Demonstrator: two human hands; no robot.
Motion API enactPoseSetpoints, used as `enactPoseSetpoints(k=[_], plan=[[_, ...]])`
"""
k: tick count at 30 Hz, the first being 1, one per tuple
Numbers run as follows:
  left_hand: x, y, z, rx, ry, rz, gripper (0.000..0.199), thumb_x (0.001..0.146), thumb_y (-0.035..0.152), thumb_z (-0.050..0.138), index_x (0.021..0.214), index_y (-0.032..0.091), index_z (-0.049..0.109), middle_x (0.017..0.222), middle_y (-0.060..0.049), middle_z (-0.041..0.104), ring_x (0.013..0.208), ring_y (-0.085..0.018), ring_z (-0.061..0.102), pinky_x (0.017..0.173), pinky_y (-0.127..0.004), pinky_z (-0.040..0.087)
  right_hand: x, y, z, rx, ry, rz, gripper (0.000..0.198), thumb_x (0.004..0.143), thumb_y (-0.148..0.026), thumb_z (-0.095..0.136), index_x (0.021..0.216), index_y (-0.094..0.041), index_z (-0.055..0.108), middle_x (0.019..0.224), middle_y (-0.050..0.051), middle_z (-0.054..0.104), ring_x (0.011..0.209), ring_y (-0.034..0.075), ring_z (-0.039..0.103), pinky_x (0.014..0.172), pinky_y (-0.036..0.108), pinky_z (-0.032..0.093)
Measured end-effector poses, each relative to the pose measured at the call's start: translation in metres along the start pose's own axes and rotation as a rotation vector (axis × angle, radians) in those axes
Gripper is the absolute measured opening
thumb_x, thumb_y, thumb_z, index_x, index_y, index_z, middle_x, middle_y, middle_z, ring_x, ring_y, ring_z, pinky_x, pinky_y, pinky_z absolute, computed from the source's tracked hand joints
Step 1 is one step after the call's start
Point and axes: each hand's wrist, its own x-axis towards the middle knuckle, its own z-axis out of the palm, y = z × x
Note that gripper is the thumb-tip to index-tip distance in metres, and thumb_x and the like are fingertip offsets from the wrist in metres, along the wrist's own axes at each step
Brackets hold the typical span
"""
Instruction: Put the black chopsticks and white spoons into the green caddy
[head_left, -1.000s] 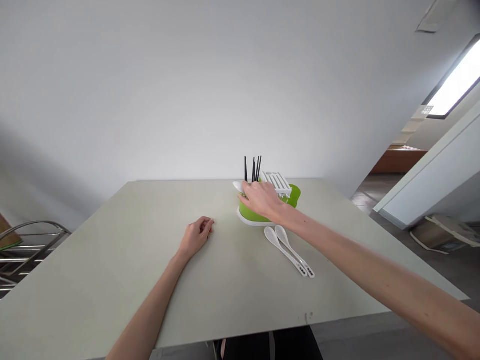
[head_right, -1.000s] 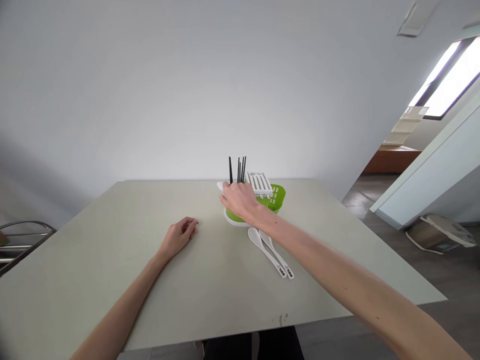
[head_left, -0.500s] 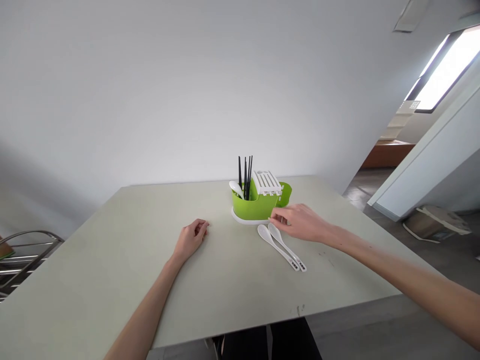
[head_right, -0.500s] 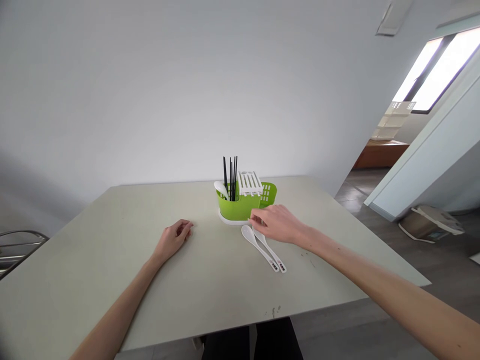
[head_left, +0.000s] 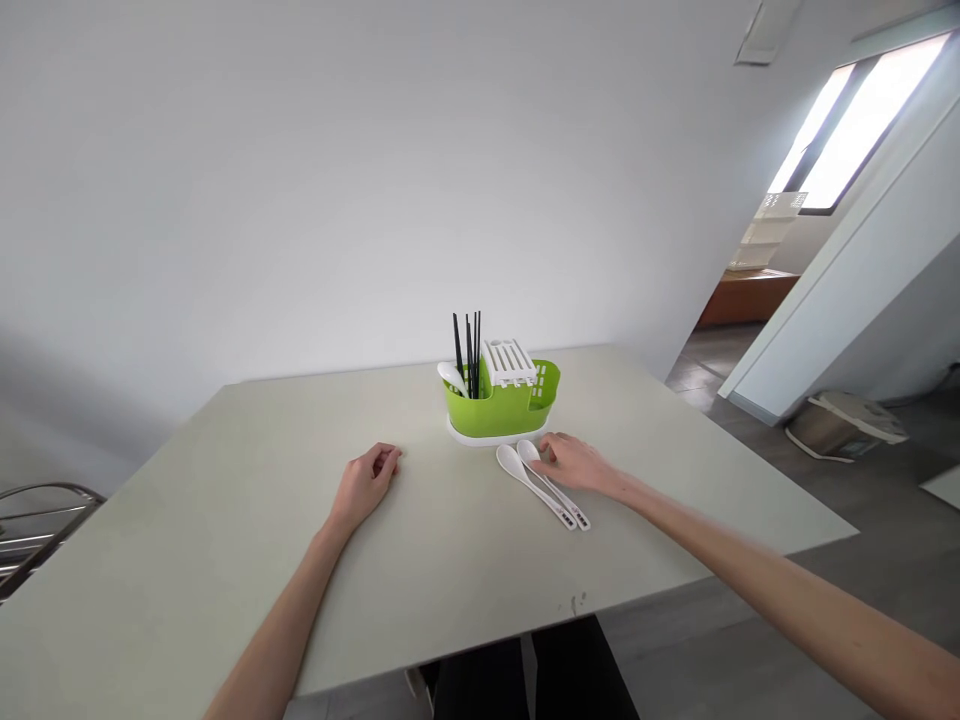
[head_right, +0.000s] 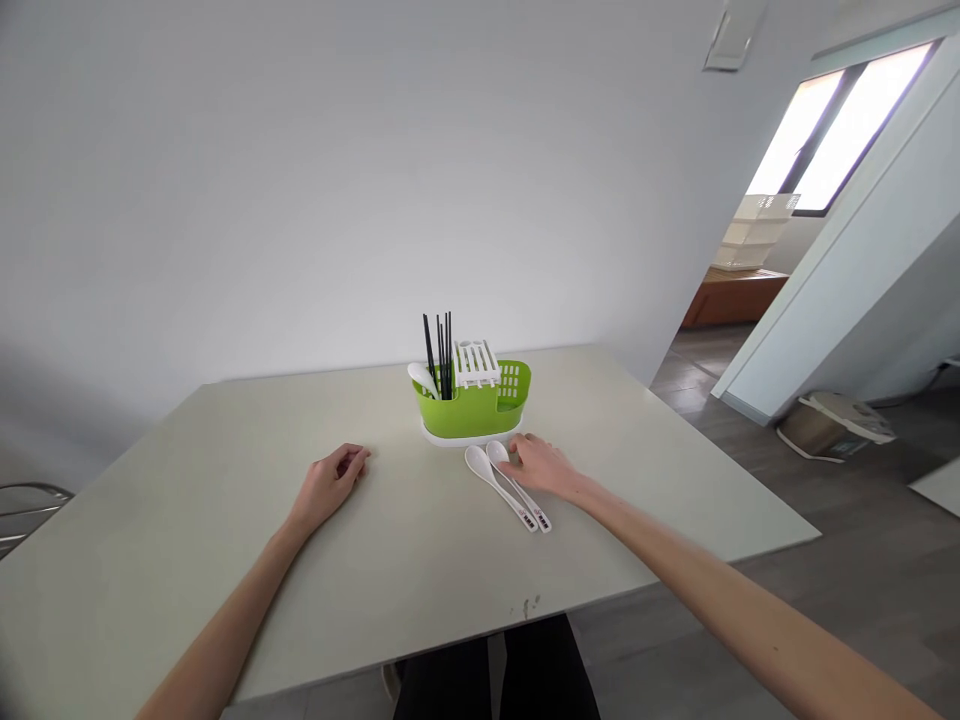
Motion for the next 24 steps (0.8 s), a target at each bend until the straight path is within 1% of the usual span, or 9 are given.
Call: enactPoseSetpoints(k=[3,7,11,14,16,18,21,24], plan=[[-0.001,0.001,0.0,0.001,0.002,-0.007,0.039,0.099,0.057,0.046,0.096,0.025,0.067,0.076,0.001,0.071,0.067,-0.018,0.057,0.069,-0.029,0.046,0.004,0.005,0.009,0.07,-0.034,0.004,0.023,0.101,-0.04,0.057,0.092,-0.021,0.066,0.097,0.005,0.078,0.086,0.019,0.071,0.067,0.026,0.044],[-0.001,0.001,-0.001,0.005,-0.01,-0.019,0.039,0.099,0.058,0.046,0.096,0.025,0.067,0.077,0.0,0.071,0.067,-0.018,0.056,0.069,-0.029,0.045,0.001,0.014,0.008,0.108,-0.031,0.014,0.023,0.102,-0.034,0.054,0.084,-0.021,0.063,0.092,0.005,0.077,0.083,0.018,0.07,0.067,0.026,0.043],[-0.001,0.001,-0.001,0.007,-0.018,-0.021,0.04,0.1,0.058,0.046,0.097,0.025,0.067,0.078,-0.001,0.071,0.069,-0.019,0.057,0.07,-0.03,0.045,-0.007,0.02,-0.006,0.118,0.008,-0.003,0.021,0.101,-0.032,0.053,0.084,-0.022,0.06,0.088,0.005,0.075,0.079,0.019,0.067,0.066,0.027,0.042],[-0.001,0.001,-0.001,0.006,-0.021,-0.014,0.039,0.1,0.058,0.046,0.097,0.025,0.067,0.077,0.0,0.071,0.068,-0.018,0.057,0.07,-0.029,0.046,-0.018,0.016,-0.023,0.125,0.045,-0.026,0.02,0.101,-0.035,0.051,0.086,-0.023,0.057,0.083,0.003,0.073,0.071,0.017,0.064,0.062,0.028,0.04],[-0.002,0.001,-0.001,0.006,-0.019,-0.004,0.039,0.1,0.057,0.047,0.097,0.025,0.067,0.077,0.0,0.072,0.067,-0.018,0.058,0.07,-0.029,0.046,-0.028,0.006,-0.038,0.145,0.071,-0.047,0.022,0.102,-0.038,0.048,0.087,-0.024,0.054,0.081,0.001,0.072,0.066,0.016,0.063,0.06,0.028,0.039],[-0.002,0.001,0.0,0.012,-0.019,0.005,0.038,0.1,0.056,0.047,0.097,0.025,0.068,0.076,0.0,0.071,0.066,-0.018,0.058,0.069,-0.029,0.046,-0.038,-0.01,-0.057,0.217,0.095,-0.095,0.024,0.103,-0.042,0.047,0.087,-0.024,0.052,0.084,0.0,0.074,0.061,0.014,0.064,0.058,0.027,0.042],[-0.002,0.0,0.001,0.021,-0.024,0.001,0.037,0.101,0.054,0.047,0.097,0.025,0.068,0.076,0.0,0.071,0.066,-0.017,0.057,0.068,-0.028,0.045,-0.049,-0.042,-0.088,0.344,0.125,-0.182,0.027,0.104,-0.047,0.047,0.088,-0.024,0.05,0.093,0.001,0.077,0.054,0.012,0.066,0.054,0.027,0.046],[-0.003,-0.002,0.0,0.017,-0.035,-0.008,0.036,0.101,0.054,0.046,0.098,0.025,0.068,0.077,0.001,0.071,0.067,-0.017,0.057,0.069,-0.028,0.045,-0.046,-0.077,-0.116,0.363,0.23,-0.261,0.028,0.105,-0.046,0.047,0.088,-0.024,0.05,0.094,0.002,0.078,0.051,0.011,0.066,0.052,0.025,0.044]])
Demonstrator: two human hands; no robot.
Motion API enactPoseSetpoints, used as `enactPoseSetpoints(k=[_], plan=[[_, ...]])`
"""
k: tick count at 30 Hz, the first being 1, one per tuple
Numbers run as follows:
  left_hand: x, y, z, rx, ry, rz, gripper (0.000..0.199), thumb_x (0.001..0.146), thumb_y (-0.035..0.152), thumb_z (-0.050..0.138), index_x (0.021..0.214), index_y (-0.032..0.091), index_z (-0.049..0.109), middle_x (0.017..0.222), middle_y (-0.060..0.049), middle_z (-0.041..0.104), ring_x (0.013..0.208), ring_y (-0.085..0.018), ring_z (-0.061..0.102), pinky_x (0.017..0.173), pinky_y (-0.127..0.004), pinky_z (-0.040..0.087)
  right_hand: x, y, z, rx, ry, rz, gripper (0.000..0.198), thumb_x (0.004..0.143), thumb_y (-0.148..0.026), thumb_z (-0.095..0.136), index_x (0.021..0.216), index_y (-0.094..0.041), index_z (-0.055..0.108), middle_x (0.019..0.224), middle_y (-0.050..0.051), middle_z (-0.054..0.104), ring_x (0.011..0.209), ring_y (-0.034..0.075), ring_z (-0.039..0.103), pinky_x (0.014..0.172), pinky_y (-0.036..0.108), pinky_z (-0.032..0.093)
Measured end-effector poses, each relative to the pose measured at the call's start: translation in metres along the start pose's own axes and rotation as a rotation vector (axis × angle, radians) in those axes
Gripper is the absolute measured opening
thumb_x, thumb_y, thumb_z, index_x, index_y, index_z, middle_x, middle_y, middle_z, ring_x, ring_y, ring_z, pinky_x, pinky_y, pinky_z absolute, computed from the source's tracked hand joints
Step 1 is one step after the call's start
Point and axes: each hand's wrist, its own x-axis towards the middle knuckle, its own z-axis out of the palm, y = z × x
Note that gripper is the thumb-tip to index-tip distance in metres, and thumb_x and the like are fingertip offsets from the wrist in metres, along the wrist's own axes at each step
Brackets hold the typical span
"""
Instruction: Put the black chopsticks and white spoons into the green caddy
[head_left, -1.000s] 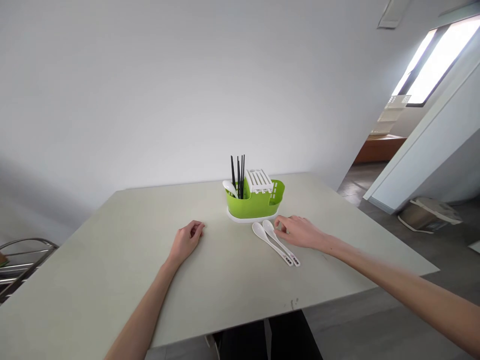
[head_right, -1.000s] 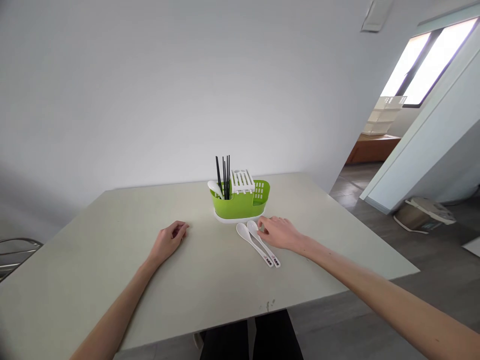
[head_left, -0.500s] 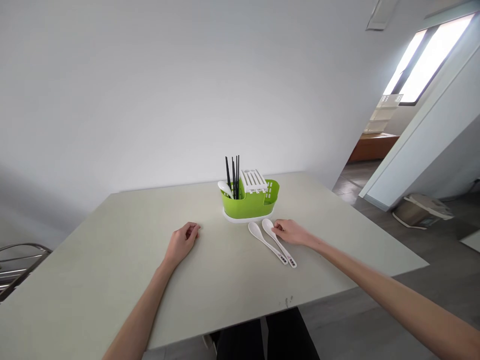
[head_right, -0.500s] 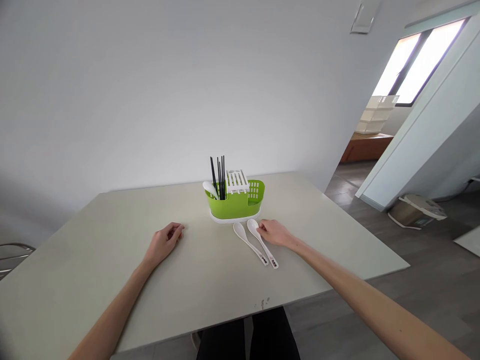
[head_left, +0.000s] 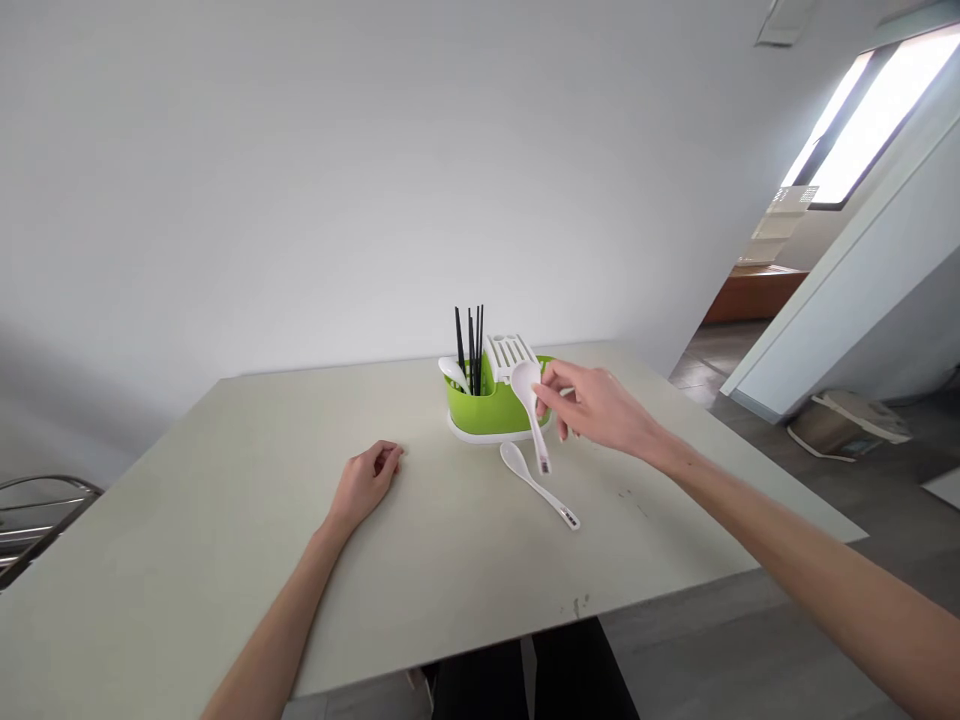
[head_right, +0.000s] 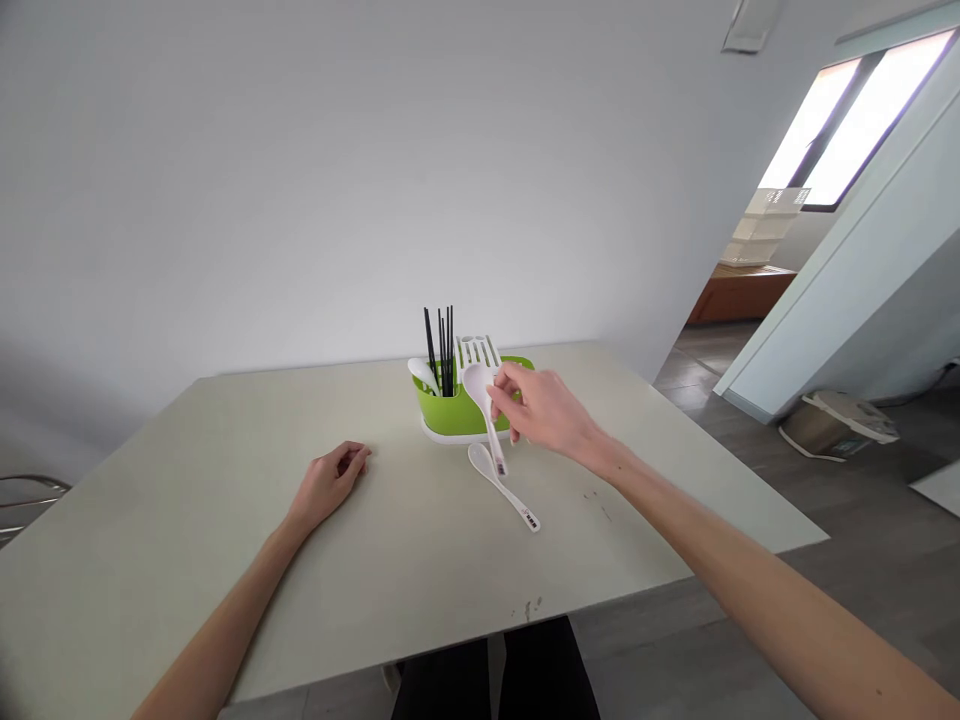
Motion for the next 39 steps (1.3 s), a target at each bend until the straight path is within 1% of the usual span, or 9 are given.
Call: enactPoseSetpoints(k=[5,10,13,17,22,27,30,34,39], plan=[[-0.001,0.008,0.006,-0.053,0.032,-0.062,0.04,0.1,0.058,0.049,0.098,0.023,0.069,0.083,-0.001,0.074,0.069,-0.018,0.059,0.07,-0.029,0.046,0.032,-0.03,0.014,-0.211,0.152,-0.053,0.02,0.105,-0.027,0.046,0.085,-0.023,0.049,0.082,-0.001,0.077,0.051,0.01,0.063,0.059,0.025,0.042],[-0.006,0.036,0.041,-0.144,0.191,-0.094,0.055,0.101,0.065,0.046,0.126,0.017,0.061,0.123,-0.014,0.072,0.101,-0.026,0.068,0.088,-0.038,0.053,0.014,-0.001,0.06,-0.146,-0.033,0.005,0.022,0.106,-0.033,0.047,0.086,-0.024,0.053,0.087,-0.001,0.078,0.055,0.012,0.064,0.062,0.027,0.044],[-0.011,0.048,0.066,0.072,0.181,0.026,0.044,0.1,0.054,0.055,0.12,0.016,0.063,0.12,-0.018,0.069,0.116,-0.034,0.063,0.102,-0.049,0.047,-0.011,0.023,0.084,-0.037,-0.121,0.085,0.021,0.105,-0.037,0.048,0.091,-0.024,0.056,0.089,-0.001,0.077,0.059,0.013,0.067,0.065,0.029,0.047],[-0.016,0.051,0.078,0.316,0.181,0.187,0.023,0.1,0.033,0.051,0.112,0.02,0.066,0.119,-0.017,0.066,0.112,-0.035,0.06,0.097,-0.049,0.046,-0.043,0.03,0.112,-0.006,-0.155,0.03,0.012,0.102,-0.032,0.052,0.105,-0.024,0.06,0.103,0.003,0.076,0.079,0.017,0.072,0.075,0.031,0.051],[-0.016,0.054,0.072,0.379,0.146,0.13,0.023,0.1,0.033,0.048,0.087,0.023,0.063,0.091,-0.011,0.068,0.09,-0.029,0.064,0.083,-0.041,0.045,-0.061,0.015,0.134,0.007,-0.344,-0.13,0.016,0.1,-0.025,0.056,0.112,-0.024,0.065,0.107,0.004,0.077,0.084,0.018,0.073,0.078,0.032,0.051],[-0.02,0.062,0.065,0.247,0.105,-0.043,0.043,0.097,0.039,0.048,0.057,0.024,0.041,0.059,-0.003,0.054,0.058,-0.02,0.049,0.062,-0.033,0.029,-0.057,0.016,0.141,0.16,-0.356,-0.049,0.009,0.1,-0.025,0.059,0.102,-0.022,0.067,0.097,0.004,0.077,0.082,0.018,0.072,0.077,0.031,0.054],[-0.018,0.067,0.061,0.105,0.144,-0.081,0.046,0.094,0.042,0.049,0.055,0.023,0.034,0.053,0.001,0.041,0.054,-0.015,0.039,0.06,-0.032,0.025,-0.056,0.015,0.149,0.387,-0.45,0.098,0.015,0.101,-0.033,0.061,0.107,-0.02,0.065,0.099,0.005,0.076,0.073,0.015,0.072,0.062,0.026,0.053],[-0.007,0.08,0.05,0.001,0.242,-0.108,0.043,0.096,0.044,0.038,0.06,0.024,0.028,0.056,0.002,0.029,0.055,-0.013,0.034,0.056,-0.03,0.027,-0.056,0.002,0.16,0.687,-0.66,0.235,0.046,0.095,-0.053,0.072,0.124,-0.019,0.06,0.127,0.011,0.069,0.069,0.011,0.072,0.051,0.022,0.05],[-0.004,0.102,0.025,-0.353,0.414,-0.191,0.045,0.099,0.05,0.042,0.064,0.025,0.028,0.056,0.003,0.031,0.053,-0.013,0.032,0.049,-0.028,0.028,-0.053,-0.023,0.149,0.909,-0.874,0.213,0.044,0.098,-0.06,0.064,0.095,-0.017,0.067,0.089,0.002,0.07,0.063,0.007,0.057,0.059,0.021,0.045]])
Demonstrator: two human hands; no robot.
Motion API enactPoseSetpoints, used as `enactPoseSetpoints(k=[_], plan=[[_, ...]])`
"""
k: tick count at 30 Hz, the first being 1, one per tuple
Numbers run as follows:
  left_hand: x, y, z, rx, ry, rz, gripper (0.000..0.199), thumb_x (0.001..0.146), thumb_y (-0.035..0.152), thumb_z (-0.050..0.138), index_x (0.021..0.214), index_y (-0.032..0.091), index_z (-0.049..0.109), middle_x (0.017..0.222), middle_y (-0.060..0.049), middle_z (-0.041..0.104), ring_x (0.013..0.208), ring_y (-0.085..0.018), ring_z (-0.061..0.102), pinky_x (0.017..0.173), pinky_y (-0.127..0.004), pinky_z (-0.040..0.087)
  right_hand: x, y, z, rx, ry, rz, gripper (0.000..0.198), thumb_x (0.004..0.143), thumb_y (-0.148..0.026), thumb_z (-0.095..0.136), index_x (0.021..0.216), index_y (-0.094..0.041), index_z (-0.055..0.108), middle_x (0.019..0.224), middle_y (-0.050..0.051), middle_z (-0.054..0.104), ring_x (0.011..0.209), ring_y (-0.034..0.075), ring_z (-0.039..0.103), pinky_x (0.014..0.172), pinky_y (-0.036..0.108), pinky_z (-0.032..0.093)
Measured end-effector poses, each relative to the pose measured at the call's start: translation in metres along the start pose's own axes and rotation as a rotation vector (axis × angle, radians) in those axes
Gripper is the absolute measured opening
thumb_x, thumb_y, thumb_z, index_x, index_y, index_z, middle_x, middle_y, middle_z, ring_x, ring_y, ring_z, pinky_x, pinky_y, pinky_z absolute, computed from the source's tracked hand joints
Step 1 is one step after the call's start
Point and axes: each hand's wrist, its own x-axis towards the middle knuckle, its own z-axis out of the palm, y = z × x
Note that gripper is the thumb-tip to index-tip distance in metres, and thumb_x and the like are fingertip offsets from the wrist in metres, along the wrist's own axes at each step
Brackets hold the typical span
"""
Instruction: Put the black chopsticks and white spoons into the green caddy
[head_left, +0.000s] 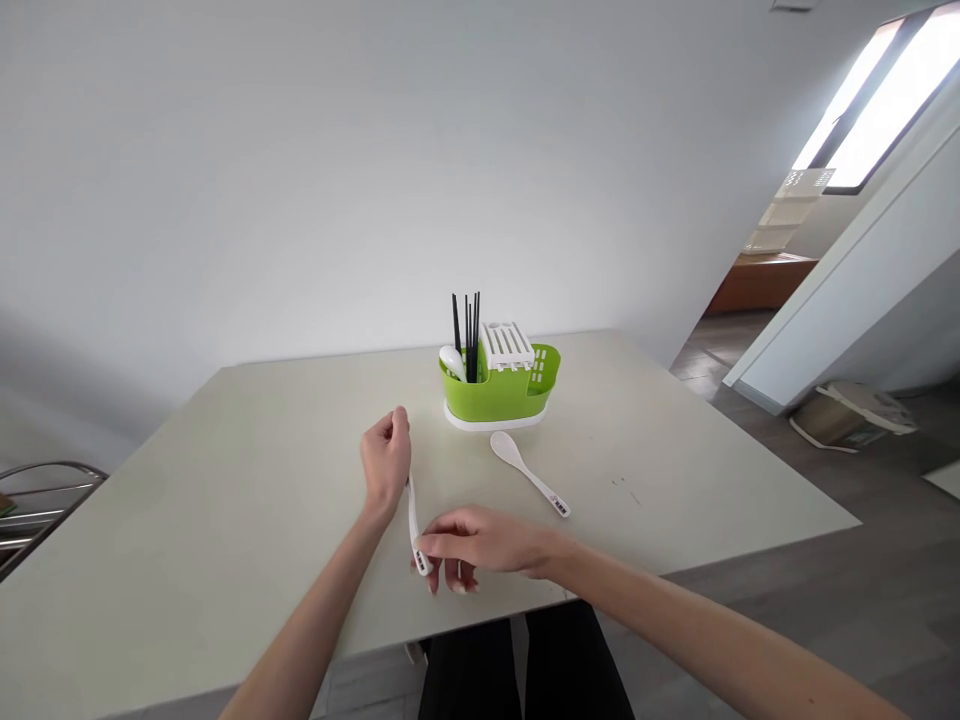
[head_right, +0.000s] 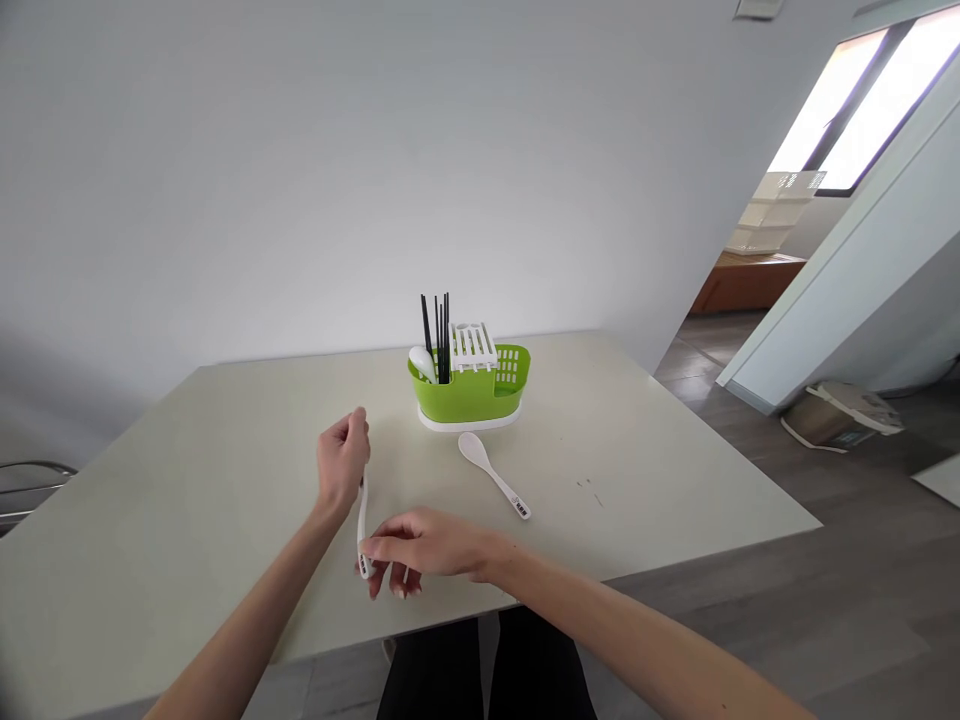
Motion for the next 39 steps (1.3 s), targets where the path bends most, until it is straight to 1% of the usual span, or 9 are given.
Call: enactPoseSetpoints(k=[4,8,12,15,18,23,31,35,39], plan=[[-0.004,0.015,-0.019,-0.111,-0.1,-0.042,0.049,0.1,0.053,0.048,0.062,0.024,0.037,0.054,0.003,0.044,0.051,-0.013,0.041,0.048,-0.026,0.037,-0.012,-0.02,0.002,0.164,-0.017,-0.009,0.034,0.099,-0.047,0.063,0.084,-0.017,0.061,0.073,-0.004,0.052,0.058,0.007,0.041,0.055,0.022,0.039],[-0.011,0.025,-0.034,-0.047,-0.586,-0.094,0.05,0.093,0.066,0.061,0.068,0.022,0.054,0.06,-0.001,0.064,0.053,-0.016,0.06,0.053,-0.028,0.049,-0.027,-0.024,-0.009,0.174,0.067,0.057,0.025,0.102,-0.036,0.052,0.082,-0.02,0.051,0.071,-0.005,0.045,0.054,0.008,0.037,0.052,0.023,0.036],[-0.015,0.039,-0.047,0.017,-1.02,-0.154,0.05,0.089,0.071,0.063,0.087,0.022,0.07,0.09,-0.007,0.077,0.06,-0.021,0.072,0.047,-0.029,0.05,-0.045,-0.016,-0.029,-0.139,0.218,0.098,0.029,0.108,-0.04,0.044,0.092,-0.02,0.057,0.071,-0.007,0.037,0.055,0.009,0.035,0.053,0.024,0.035],[-0.016,0.055,-0.053,0.16,-1.138,-0.078,0.047,0.091,0.068,0.063,0.103,0.025,0.076,0.102,-0.006,0.079,0.052,-0.016,0.067,0.047,-0.029,0.048,-0.059,-0.012,-0.04,-0.486,0.339,-0.007,0.031,0.109,-0.041,0.045,0.098,-0.021,0.066,0.075,-0.004,0.048,0.061,0.011,0.043,0.058,0.026,0.037],[-0.016,0.072,-0.053,0.31,-1.231,0.076,0.046,0.099,0.065,0.052,0.107,0.027,0.077,0.085,-0.002,0.075,0.052,-0.014,0.057,0.052,-0.027,0.045,-0.07,-0.013,-0.046,-0.705,0.437,-0.141,0.034,0.109,-0.044,0.045,0.098,-0.023,0.069,0.079,-0.001,0.059,0.069,0.014,0.05,0.064,0.028,0.039],[0.0,0.088,-0.052,0.466,-0.992,0.38,0.05,0.104,0.062,0.041,0.108,0.024,0.074,0.076,-0.001,0.065,0.062,-0.016,0.053,0.059,-0.027,0.04,-0.086,-0.009,-0.068,-0.757,0.615,-0.276,0.034,0.107,-0.049,0.048,0.123,-0.024,0.064,0.1,0.004,0.069,0.083,0.019,0.061,0.075,0.032,0.049],[0.055,0.096,-0.077,0.663,-0.453,0.299,0.06,0.1,0.072,0.035,0.093,0.027,0.073,0.057,0.002,0.049,0.051,-0.018,0.044,0.055,-0.03,0.036,-0.13,0.063,-0.162,-0.604,1.041,-0.168,0.044,0.102,-0.054,0.047,0.133,-0.024,0.055,0.101,0.006,0.068,0.083,0.021,0.068,0.069,0.034,0.056],[0.081,0.095,-0.067,0.755,-0.321,0.365,0.049,0.098,0.068,0.042,0.098,0.027,0.069,0.056,0.001,0.055,0.06,-0.023,0.06,0.06,-0.031,0.04,-0.137,0.097,-0.187,-0.642,1.133,-0.169,0.04,0.099,-0.05,0.048,0.125,-0.022,0.058,0.092,0.004,0.069,0.074,0.02,0.067,0.077,0.037,0.055],[0.099,0.099,-0.045,0.822,-0.366,0.471,0.047,0.098,0.067,0.045,0.103,0.027,0.067,0.075,-0.003,0.072,0.08,-0.028,0.073,0.067,-0.032,0.045,-0.133,0.11,-0.189,-0.657,1.243,-0.184,0.038,0.097,-0.05,0.048,0.12,-0.022,0.06,0.086,0.003,0.07,0.072,0.021,0.066,0.075,0.036,0.052]])
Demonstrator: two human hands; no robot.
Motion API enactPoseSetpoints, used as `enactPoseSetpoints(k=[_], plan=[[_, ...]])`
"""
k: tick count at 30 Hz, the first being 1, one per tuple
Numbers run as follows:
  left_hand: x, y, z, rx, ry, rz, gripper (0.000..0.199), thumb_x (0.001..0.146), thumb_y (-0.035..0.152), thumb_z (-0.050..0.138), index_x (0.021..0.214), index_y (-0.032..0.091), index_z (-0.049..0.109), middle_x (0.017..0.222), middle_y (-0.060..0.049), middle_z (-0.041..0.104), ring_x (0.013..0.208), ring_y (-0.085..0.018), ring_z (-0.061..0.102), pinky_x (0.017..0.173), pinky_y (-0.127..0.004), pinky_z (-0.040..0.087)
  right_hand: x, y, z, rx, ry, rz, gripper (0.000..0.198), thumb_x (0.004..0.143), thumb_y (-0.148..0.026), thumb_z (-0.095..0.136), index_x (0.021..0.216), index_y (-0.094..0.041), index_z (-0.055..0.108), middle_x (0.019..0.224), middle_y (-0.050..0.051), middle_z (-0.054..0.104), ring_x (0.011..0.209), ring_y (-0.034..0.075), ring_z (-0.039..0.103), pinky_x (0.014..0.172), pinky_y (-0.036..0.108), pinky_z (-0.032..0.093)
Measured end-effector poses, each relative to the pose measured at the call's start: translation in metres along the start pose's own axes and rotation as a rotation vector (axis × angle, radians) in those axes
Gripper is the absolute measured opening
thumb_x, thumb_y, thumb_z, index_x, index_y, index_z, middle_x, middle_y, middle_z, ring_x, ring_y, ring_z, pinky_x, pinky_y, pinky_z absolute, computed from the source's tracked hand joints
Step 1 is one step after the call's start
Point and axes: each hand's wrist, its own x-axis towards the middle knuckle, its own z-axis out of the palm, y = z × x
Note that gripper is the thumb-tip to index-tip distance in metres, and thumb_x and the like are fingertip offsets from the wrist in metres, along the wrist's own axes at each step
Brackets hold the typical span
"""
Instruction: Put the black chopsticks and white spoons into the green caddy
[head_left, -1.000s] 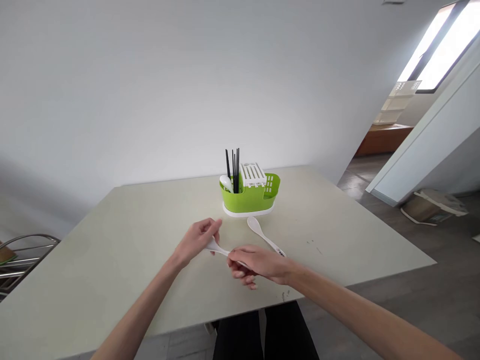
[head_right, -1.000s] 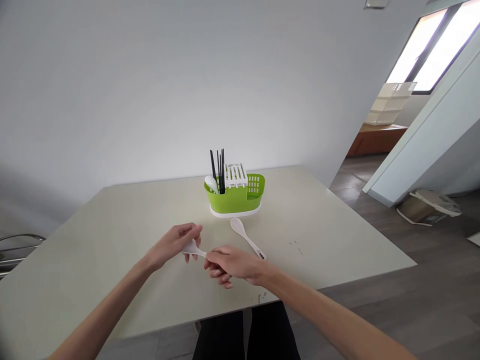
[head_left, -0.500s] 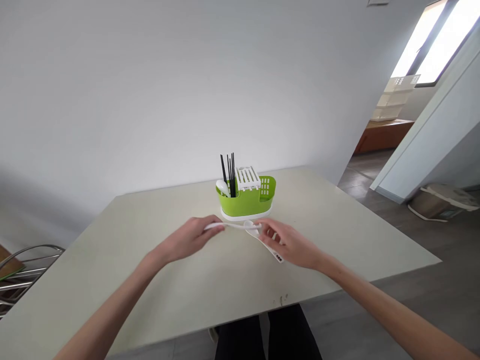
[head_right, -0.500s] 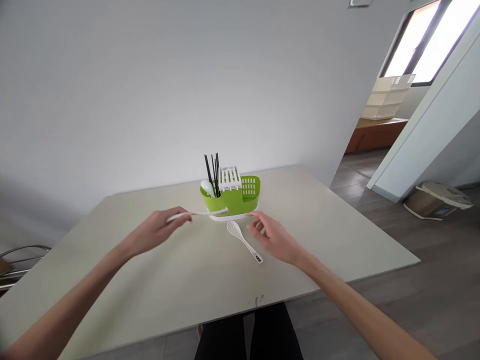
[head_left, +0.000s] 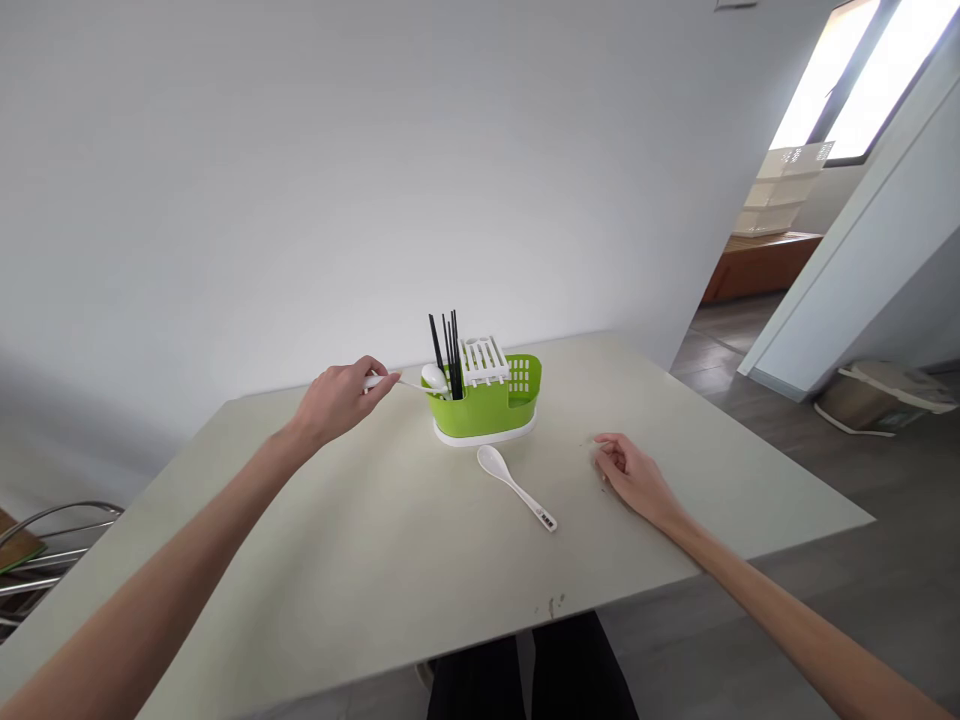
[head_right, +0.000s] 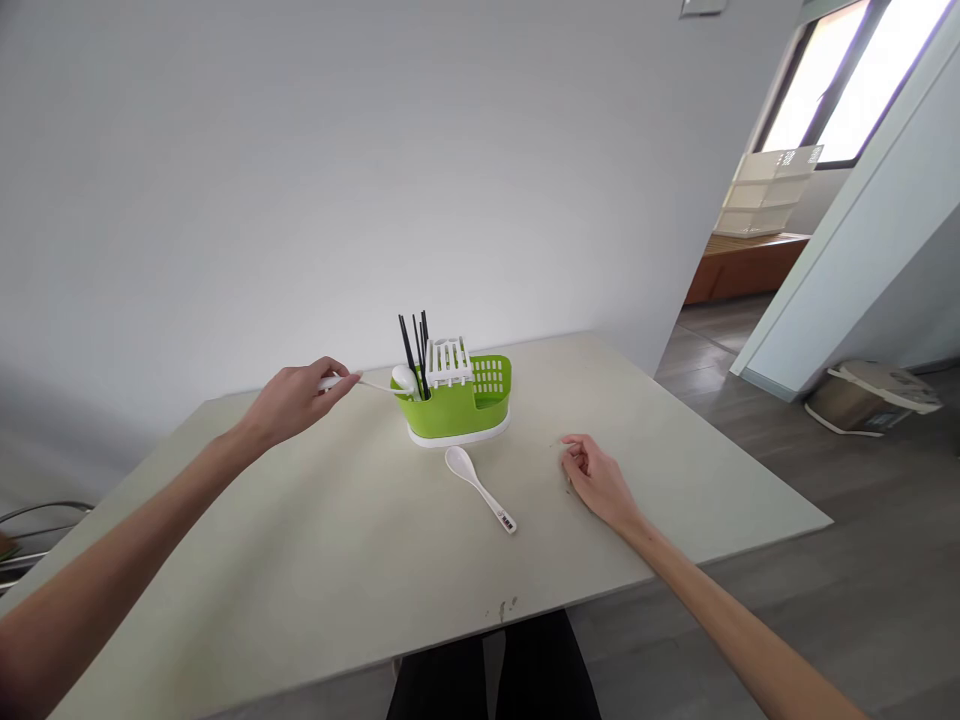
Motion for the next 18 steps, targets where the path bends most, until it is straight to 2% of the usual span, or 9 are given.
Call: enactPoseSetpoints(k=[4,10,14,18], plan=[[0.022,0.013,0.004,0.054,-0.077,0.119,0.05,0.098,0.069,0.043,0.103,0.026,0.069,0.092,-0.005,0.078,0.083,-0.029,0.073,0.069,-0.034,0.045,0.0,-0.002,0.003,-0.028,0.021,-0.026,0.038,0.096,-0.05,0.049,0.118,-0.022,0.062,0.089,0.004,0.072,0.075,0.021,0.066,0.076,0.036,0.051],[0.042,0.03,0.008,0.099,-0.22,0.241,0.049,0.097,0.067,0.043,0.101,0.025,0.069,0.095,-0.007,0.077,0.084,-0.028,0.069,0.067,-0.034,0.042,0.0,-0.001,0.003,-0.025,0.014,-0.03,0.036,0.097,-0.048,0.05,0.118,-0.023,0.062,0.089,0.003,0.073,0.075,0.02,0.067,0.074,0.034,0.05],[0.049,0.03,0.015,0.1,-0.304,0.264,0.05,0.096,0.07,0.046,0.099,0.026,0.069,0.1,-0.007,0.078,0.086,-0.027,0.07,0.068,-0.033,0.043,0.0,0.001,0.003,-0.021,0.005,-0.021,0.034,0.097,-0.048,0.051,0.119,-0.024,0.063,0.091,0.003,0.073,0.077,0.02,0.068,0.076,0.034,0.051],[0.053,0.021,0.026,0.116,-0.318,0.282,0.05,0.096,0.07,0.047,0.105,0.025,0.067,0.113,-0.008,0.077,0.098,-0.029,0.07,0.074,-0.035,0.046,0.0,0.0,0.003,-0.019,0.009,-0.02,0.034,0.097,-0.048,0.051,0.118,-0.024,0.063,0.092,0.004,0.073,0.078,0.021,0.067,0.075,0.035,0.051]])
